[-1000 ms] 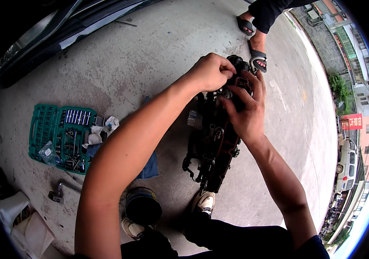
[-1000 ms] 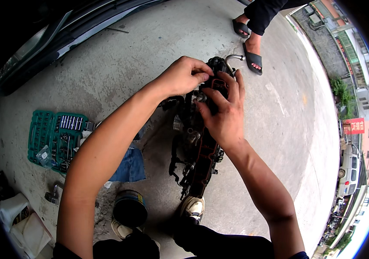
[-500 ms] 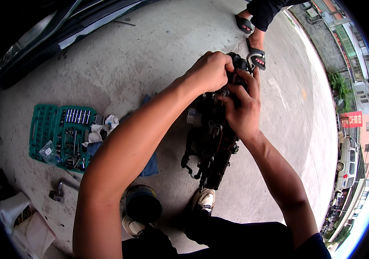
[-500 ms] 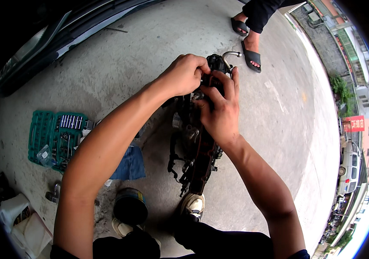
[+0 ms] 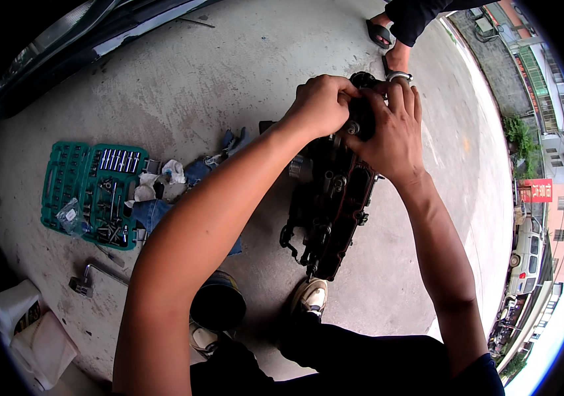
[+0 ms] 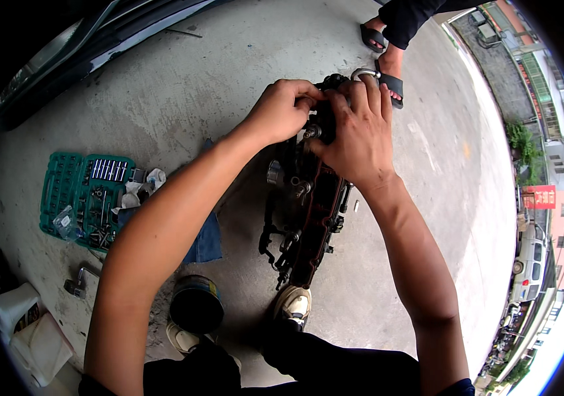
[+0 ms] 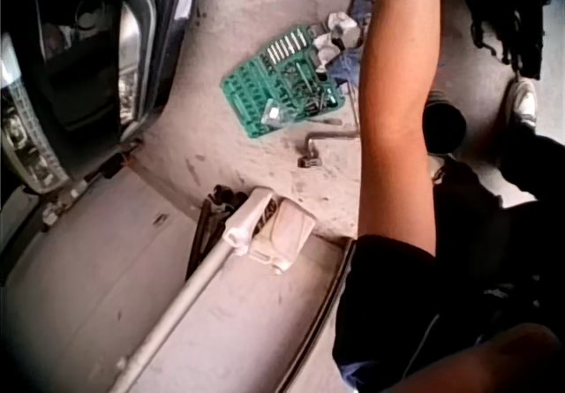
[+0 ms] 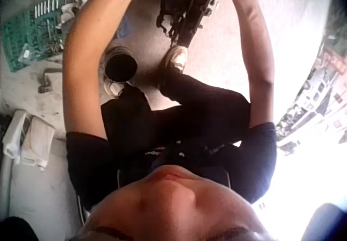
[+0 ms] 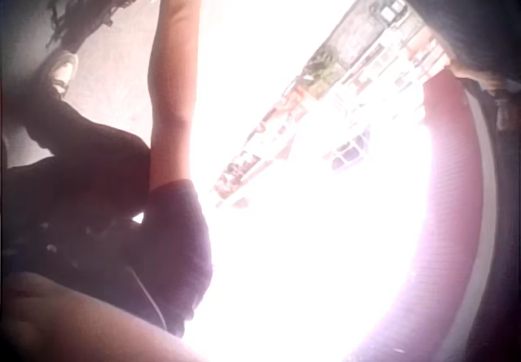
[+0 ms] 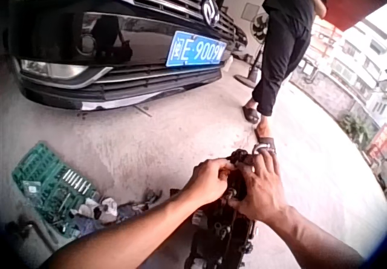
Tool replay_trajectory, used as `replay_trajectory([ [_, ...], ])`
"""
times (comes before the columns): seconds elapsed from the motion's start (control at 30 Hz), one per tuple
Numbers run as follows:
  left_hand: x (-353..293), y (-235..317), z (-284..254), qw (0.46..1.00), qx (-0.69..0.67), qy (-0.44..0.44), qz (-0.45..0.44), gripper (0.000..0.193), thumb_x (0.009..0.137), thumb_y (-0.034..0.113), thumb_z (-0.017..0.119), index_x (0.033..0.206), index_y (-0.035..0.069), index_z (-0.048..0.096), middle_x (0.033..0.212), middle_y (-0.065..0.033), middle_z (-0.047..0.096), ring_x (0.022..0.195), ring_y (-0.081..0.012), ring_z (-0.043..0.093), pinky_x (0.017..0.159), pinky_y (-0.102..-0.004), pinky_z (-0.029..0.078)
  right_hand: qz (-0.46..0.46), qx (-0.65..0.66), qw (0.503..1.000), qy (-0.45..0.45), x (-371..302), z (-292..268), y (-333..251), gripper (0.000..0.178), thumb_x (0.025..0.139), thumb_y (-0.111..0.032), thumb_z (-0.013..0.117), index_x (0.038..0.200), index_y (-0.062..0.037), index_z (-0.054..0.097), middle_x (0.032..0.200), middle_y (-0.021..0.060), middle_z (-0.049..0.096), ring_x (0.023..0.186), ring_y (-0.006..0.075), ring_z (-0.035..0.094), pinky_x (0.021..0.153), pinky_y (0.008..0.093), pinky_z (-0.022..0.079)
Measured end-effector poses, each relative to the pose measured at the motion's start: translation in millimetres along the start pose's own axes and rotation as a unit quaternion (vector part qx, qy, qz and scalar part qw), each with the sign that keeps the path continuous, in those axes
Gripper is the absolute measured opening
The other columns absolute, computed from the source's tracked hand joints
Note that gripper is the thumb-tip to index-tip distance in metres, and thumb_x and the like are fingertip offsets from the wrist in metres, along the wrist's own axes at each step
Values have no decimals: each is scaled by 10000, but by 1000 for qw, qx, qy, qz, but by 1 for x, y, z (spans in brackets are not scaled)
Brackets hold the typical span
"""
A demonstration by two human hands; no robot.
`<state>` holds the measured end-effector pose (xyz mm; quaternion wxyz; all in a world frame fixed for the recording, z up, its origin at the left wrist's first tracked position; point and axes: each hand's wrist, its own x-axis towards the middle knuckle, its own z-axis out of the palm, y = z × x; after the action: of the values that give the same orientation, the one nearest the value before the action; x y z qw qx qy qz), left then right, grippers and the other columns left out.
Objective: The person wipes an intake manifold with a cloth, carries it to the engine bay of a car, and positions it onto the engine block by hand.
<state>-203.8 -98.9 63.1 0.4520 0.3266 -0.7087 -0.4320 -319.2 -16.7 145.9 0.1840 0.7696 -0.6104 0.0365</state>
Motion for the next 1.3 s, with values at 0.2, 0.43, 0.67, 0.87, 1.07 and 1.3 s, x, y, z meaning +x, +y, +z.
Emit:
replay_trajectory([
  [0.2,-15,1,2,998,-60,5,-30,212,822,-10,510,1007,-46,609,965,-133,678,916,-236,649,836,-333,495,-53,8,998,-21,12,-3,11,560,580,-305,771,1062,-45,655,1241,141,474,1278,355,349,1086,449,267],
  [0.43,-20,-6,-8,992,-68,-97,35,554,741,9,560,1283,-29,452,1193,-179,581,1133,-284,545,996,-357,403,-89,-51,994,-30,20,-4,11,573,580,-365,789,1034,-44,653,1154,125,470,1150,342,436,1006,426,349],
  [0.67,-25,3,-20,983,-55,-157,73,785,684,291,808,1292,-70,468,1304,-209,522,1246,-283,473,1063,-375,347,-58,-12,996,-63,22,-3,10,564,548,-295,816,1027,-53,644,1146,108,473,1052,326,464,954,390,395],
  [0.87,-22,-3,-18,989,-58,-129,50,761,630,347,861,1193,-73,568,1190,-199,616,1139,-267,571,1015,-358,400,-96,50,993,-35,22,10,23,570,495,-208,824,1010,-58,631,1120,38,528,1006,317,467,902,377,416],
  [1.07,-36,1,-17,994,-30,-85,58,778,625,372,855,1209,-53,568,1220,-214,592,1168,-300,552,1016,-368,403,-128,3,991,-48,21,5,15,559,544,-272,806,1023,-49,622,1078,39,533,981,307,461,899,372,408],
  [1.3,-98,0,-1,989,62,66,114,383,844,167,672,1178,8,571,1142,-125,544,1052,-309,544,906,-384,444,-97,105,989,-44,-3,-2,26,675,621,-287,794,1214,-56,568,1455,108,359,1361,387,260,1123,450,254],
])
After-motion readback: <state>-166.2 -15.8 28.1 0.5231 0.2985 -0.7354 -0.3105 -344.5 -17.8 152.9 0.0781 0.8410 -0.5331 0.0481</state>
